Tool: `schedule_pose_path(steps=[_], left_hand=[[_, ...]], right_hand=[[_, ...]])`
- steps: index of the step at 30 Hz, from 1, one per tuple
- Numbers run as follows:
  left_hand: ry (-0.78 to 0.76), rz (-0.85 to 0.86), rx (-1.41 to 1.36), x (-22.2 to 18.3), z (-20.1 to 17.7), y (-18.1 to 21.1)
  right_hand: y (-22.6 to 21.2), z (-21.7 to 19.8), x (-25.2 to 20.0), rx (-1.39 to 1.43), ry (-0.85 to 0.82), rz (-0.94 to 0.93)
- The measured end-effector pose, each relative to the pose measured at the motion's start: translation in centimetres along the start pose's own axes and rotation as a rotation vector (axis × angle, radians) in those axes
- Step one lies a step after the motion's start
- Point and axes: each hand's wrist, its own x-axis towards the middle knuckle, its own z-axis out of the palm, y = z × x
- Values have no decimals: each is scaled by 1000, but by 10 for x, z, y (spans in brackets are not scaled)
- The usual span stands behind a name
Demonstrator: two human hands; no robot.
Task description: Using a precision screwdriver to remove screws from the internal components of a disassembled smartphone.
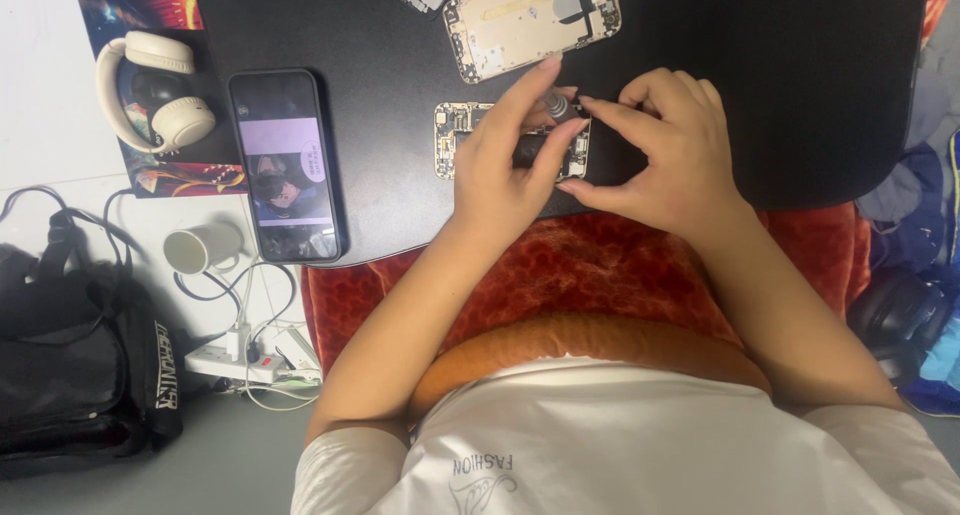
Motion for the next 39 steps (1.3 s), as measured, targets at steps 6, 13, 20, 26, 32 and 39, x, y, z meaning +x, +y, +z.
schedule_pose_path(steps=[6,13,20,26,32,39], left_hand=[[2,17,2,-1,0,0],[14,68,83,-3,2,-4],[-112,202,35,3,-3,1],[-66,247,21,5,0,-11],[-252,326,-30,11,-5,-1],[-289,382,116,22,-2,5]], right_hand=[[0,0,-1,-4,-2,5],[-1,-1,0,-7,-9,10],[-1,1,0,0,15,17],[0,0,0,11,-7,20],[-2,1,0,23,-5,47],[1,4,-3,35,-20,52]])
